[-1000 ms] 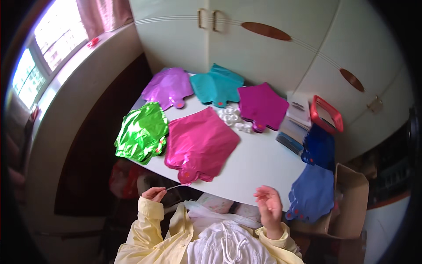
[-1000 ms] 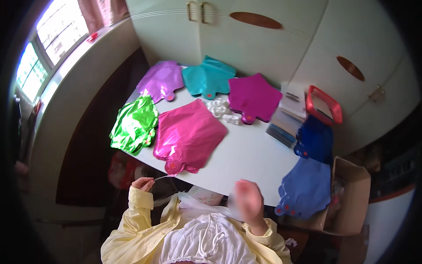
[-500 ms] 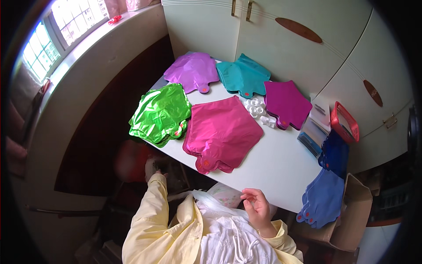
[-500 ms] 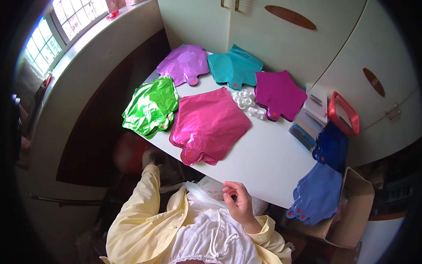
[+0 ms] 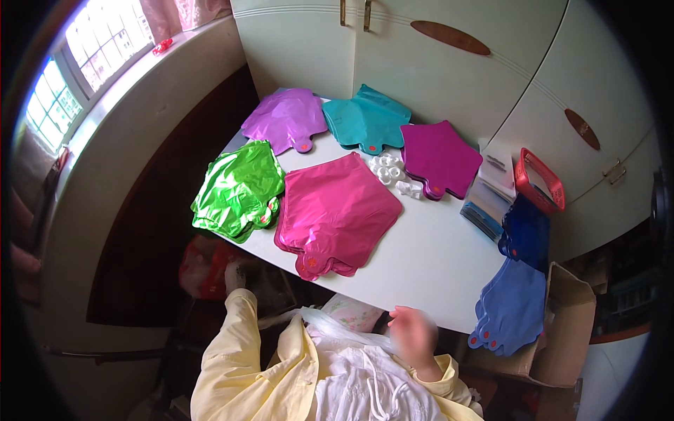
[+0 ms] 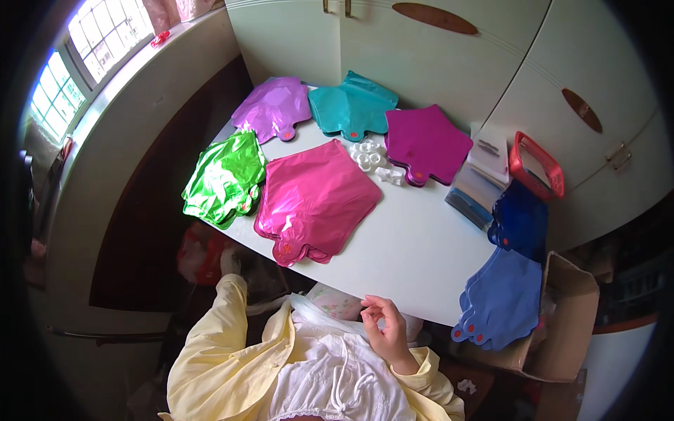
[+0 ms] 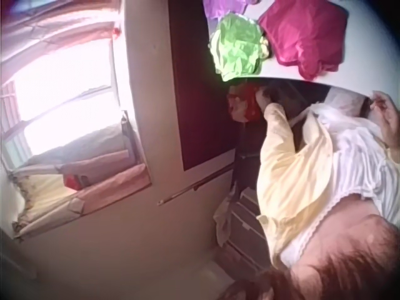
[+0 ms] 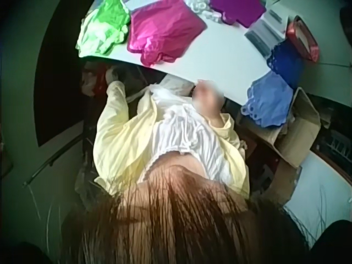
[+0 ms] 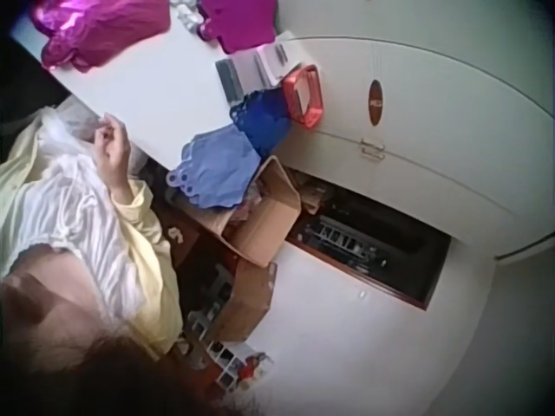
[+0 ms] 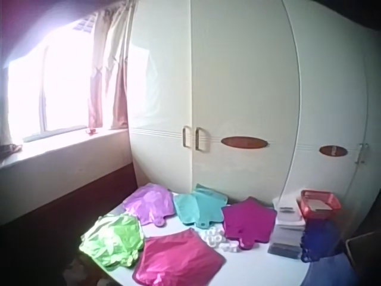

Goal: Folding colorful star-shaped pouches and placing them into retail packaging bags.

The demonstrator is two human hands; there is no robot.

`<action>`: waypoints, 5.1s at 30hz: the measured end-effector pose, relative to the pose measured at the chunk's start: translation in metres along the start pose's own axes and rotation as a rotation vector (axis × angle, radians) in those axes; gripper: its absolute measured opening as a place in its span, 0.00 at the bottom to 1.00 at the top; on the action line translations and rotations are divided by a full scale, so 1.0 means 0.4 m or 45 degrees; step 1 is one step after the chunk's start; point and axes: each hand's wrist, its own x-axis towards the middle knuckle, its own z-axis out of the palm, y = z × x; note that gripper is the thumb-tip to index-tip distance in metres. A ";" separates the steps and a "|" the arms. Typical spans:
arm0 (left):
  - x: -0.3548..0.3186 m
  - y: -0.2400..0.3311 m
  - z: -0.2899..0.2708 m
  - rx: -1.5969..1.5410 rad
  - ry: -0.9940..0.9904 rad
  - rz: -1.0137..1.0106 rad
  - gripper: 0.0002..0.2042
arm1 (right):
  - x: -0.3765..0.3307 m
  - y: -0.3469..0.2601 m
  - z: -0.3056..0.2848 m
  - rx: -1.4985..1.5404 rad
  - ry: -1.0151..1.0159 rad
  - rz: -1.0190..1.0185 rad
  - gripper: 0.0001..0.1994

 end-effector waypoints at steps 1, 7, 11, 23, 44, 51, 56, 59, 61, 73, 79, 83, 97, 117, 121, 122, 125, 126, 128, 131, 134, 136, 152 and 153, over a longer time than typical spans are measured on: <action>0.011 0.054 0.018 0.003 -0.184 -0.212 0.07 | -0.002 0.006 0.004 -0.027 0.025 0.020 0.14; 0.157 0.569 -0.567 -1.300 -1.425 -0.071 0.14 | -0.011 -0.013 -0.015 -0.109 0.121 0.035 0.13; 0.314 0.987 -0.728 -0.895 -1.001 0.721 0.09 | -0.009 -0.012 -0.001 -0.120 0.076 0.019 0.12; 0.521 1.514 -0.173 0.258 -0.210 1.319 0.06 | -0.043 -0.030 -0.016 -0.214 0.086 -0.079 0.12; 0.537 1.539 -0.256 -0.011 -0.539 0.986 0.09 | 0.115 -0.131 -0.002 -0.483 -0.078 -0.197 0.13; 0.507 1.323 -0.619 -0.335 -0.527 1.103 0.13 | 0.311 -0.093 0.158 -0.959 -0.204 -0.586 0.16; 0.403 1.100 -0.715 -0.546 -0.359 0.848 0.10 | 0.396 -0.031 0.297 -1.145 -0.200 -0.734 0.17; 0.338 1.005 -0.694 -0.509 -0.270 0.647 0.10 | 0.434 0.020 0.354 -1.300 -0.211 -0.775 0.14; 0.301 0.965 -0.667 -0.534 -0.199 0.571 0.10 | 0.454 0.058 0.373 -1.415 -0.322 -0.681 0.11; 0.232 0.905 -0.553 -0.541 0.028 0.431 0.11 | 0.485 0.052 0.354 -0.749 -0.135 -0.412 0.07; 0.247 0.911 -0.516 -0.605 -0.173 0.391 0.06 | 0.489 0.037 0.334 -0.512 -0.205 -0.228 0.08; 0.245 0.902 -0.491 -0.451 -0.125 0.530 0.05 | 0.532 0.006 0.264 -0.731 -0.073 -0.325 0.11; 0.241 0.909 -0.489 -0.493 -0.193 0.473 0.08 | 0.687 0.152 -0.113 -1.678 0.299 -0.574 0.03; 0.249 0.868 -0.421 -0.611 -0.058 0.364 0.21 | 0.510 0.027 0.376 -1.153 -0.228 -0.640 0.11; 0.247 0.870 -0.423 -0.586 -0.053 0.375 0.21 | 0.534 0.026 0.343 -0.805 -0.228 -0.250 0.07; 0.245 0.863 -0.418 -0.571 -0.027 0.413 0.21 | 0.537 0.015 0.335 -0.912 -0.230 -0.311 0.07; 0.240 0.854 -0.414 -0.564 -0.056 0.362 0.21 | 0.509 0.009 0.351 -1.071 -0.232 -0.462 0.09; 0.241 0.863 -0.417 -0.557 -0.076 0.337 0.21 | 0.508 0.014 0.360 -1.089 -0.228 -0.443 0.11; 0.244 0.888 -0.430 -0.544 -0.115 0.286 0.20 | 0.512 0.052 0.368 -1.069 -0.219 -0.433 0.10; 0.239 0.903 -0.446 -0.482 -0.103 0.296 0.19 | 0.522 0.074 0.374 -0.845 -0.223 -0.335 0.10; 0.242 0.915 -0.471 -0.290 -0.045 0.512 0.16 | 0.547 0.031 0.328 -0.368 -0.161 -0.030 0.08; 0.246 0.936 -0.489 -0.161 0.033 0.665 0.15 | 0.581 0.012 0.259 0.036 -0.067 0.179 0.07; 0.247 0.937 -0.482 0.044 -0.034 0.707 0.16 | 0.376 -0.378 -0.221 0.236 0.530 -0.668 0.08; 0.246 0.942 -0.482 0.032 -0.040 0.710 0.16 | 0.336 -0.385 -0.210 0.060 0.468 -0.732 0.07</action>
